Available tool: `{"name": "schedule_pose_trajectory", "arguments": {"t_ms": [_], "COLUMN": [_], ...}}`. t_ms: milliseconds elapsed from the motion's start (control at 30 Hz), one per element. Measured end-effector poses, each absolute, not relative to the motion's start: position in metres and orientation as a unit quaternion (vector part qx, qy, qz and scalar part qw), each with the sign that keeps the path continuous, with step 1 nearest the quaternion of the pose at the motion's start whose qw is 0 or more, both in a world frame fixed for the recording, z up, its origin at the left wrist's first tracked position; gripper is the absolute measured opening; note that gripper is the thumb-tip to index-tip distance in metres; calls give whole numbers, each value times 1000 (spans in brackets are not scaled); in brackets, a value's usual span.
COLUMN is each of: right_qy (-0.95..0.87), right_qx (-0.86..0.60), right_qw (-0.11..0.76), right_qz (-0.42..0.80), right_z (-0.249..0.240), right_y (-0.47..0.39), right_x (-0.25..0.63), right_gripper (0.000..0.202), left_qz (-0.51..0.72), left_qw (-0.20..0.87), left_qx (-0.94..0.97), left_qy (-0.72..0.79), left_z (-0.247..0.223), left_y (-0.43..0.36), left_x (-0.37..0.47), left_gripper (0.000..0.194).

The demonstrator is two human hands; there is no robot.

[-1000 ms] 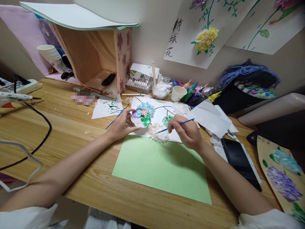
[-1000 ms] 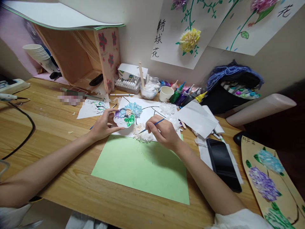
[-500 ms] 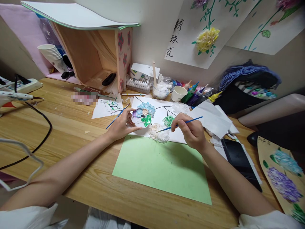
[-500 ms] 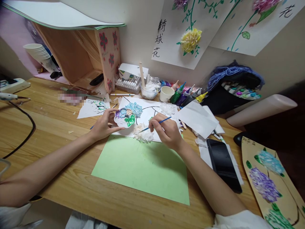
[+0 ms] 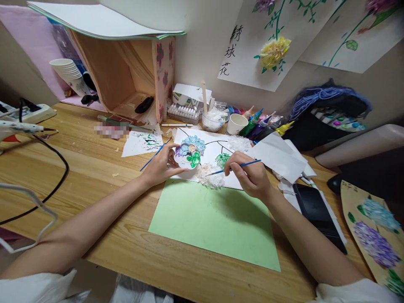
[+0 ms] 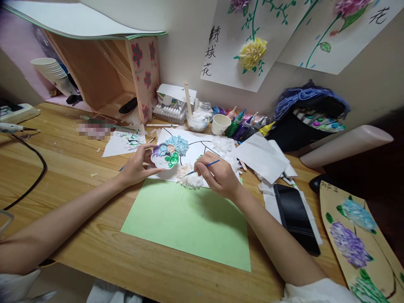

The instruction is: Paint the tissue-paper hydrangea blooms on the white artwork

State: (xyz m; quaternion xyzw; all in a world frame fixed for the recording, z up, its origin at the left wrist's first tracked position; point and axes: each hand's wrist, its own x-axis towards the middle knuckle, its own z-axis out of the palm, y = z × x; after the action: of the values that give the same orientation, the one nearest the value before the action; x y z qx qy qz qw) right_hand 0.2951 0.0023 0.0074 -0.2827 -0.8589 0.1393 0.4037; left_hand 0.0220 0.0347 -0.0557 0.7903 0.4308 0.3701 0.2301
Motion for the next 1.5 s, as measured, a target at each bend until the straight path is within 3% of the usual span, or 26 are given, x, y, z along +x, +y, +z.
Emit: {"name": "schedule_pose_trajectory", "arguments": {"t_ms": [200, 400, 667, 900, 1267, 1500], "right_qy": [-806, -833, -837, -779, -852, -854], "right_qx": [-312, -333, -326, -324, -288, -274], "right_qw": [484, 427, 423, 513, 427, 431], "right_qz": [137, 111, 119, 160, 100, 102], "right_z": [5, 3, 5, 4, 3, 4], "right_y": [4, 6, 7, 2, 3, 3], "right_x": [295, 290, 291, 297, 290, 291], "right_gripper": [24, 22, 21, 30, 29, 27], "left_qz": [381, 374, 371, 381, 380, 382], "left_qw": [233, 253, 234, 233, 241, 246], "left_qx": [795, 801, 810, 801, 795, 794], "left_qy": [410, 392, 388, 400, 406, 404], "left_z": [-55, -54, -54, -56, -56, -57], "left_y": [34, 33, 33, 35, 35, 36], "left_x": [22, 22, 22, 22, 22, 22], "left_gripper": [67, 67, 66, 66, 66, 66]}}
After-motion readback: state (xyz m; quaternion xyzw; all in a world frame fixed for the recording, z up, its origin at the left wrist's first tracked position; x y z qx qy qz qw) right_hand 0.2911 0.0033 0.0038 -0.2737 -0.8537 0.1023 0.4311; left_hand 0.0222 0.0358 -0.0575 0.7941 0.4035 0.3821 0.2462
